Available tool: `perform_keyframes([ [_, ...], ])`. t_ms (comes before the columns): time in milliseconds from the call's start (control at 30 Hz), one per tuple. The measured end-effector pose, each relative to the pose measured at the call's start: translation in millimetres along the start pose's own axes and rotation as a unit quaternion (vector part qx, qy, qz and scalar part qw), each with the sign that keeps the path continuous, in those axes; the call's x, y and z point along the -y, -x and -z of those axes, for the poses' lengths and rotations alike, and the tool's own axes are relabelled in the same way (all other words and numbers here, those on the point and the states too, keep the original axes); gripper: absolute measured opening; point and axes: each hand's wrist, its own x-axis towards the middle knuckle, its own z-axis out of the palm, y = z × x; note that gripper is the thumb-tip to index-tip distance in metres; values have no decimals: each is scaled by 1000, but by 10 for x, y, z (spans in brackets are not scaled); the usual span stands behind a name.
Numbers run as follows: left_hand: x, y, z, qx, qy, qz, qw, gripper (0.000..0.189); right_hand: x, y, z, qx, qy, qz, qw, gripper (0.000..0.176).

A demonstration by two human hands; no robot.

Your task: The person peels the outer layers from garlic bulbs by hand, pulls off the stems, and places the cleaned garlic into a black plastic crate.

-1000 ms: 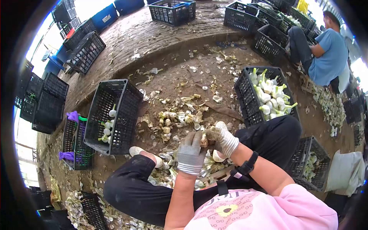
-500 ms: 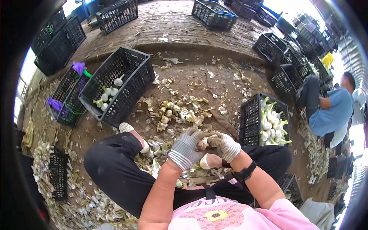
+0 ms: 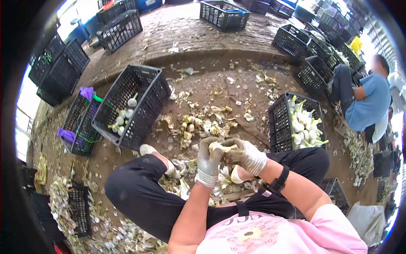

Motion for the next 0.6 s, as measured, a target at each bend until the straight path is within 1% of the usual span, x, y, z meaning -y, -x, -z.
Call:
perform_keyframes([
  [33, 33, -4, 19, 31, 17, -34, 999, 33, -38, -25, 37, 9, -109, -13, 994, 34],
  [67, -32, 31, 44, 51, -26, 4, 998, 41, -78, -20, 67, 18, -218, -28, 975, 33],
  [100, -32, 55, 47, 63, -65, -15, 996, 42, -105, 27, 110, 18, -266, -34, 963, 35],
  [133, -28, 71, 43, 74, -102, -32, 991, 43, -233, -3, 171, -4, -213, -24, 977, 34],
  [167, 4, 56, 62, 93, -191, -95, 973, 45, -276, -47, 147, -28, -161, -14, 986, 32],
  [200, 41, 22, 85, 113, -276, -158, 941, 47, -306, -28, 138, -62, -208, -31, 976, 29],
  [233, 71, -1, 91, 131, -356, -221, 899, 49, -313, -2, 106, -97, -256, -44, 961, 27],
  [333, 88, -29, 44, 171, -380, -263, 870, 50, -394, -39, 156, -116, -257, -17, 959, 28],
  [367, 111, -26, 24, 146, -386, -284, 865, 47, -376, -18, 157, -115, -258, -10, 959, 29],
  [400, 118, 6, -7, 125, -268, -182, 938, 45, -331, 11, 162, -115, -118, 26, 986, 29],
  [433, 120, 56, -41, 98, -144, -72, 982, 42, -244, 50, 160, -113, 24, 59, 992, 29],
  [467, 114, 105, -63, 68, -19, 43, 997, 40, -209, 78, 171, -111, 162, 90, 976, 29],
  [500, 98, 105, -86, 71, -40, 56, 995, 39, -228, 92, 193, -124, 266, 112, 949, 27],
  [600, 112, 42, -120, 21, 111, 175, 978, 39, -63, 160, 216, -153, 440, 186, 865, 25],
])
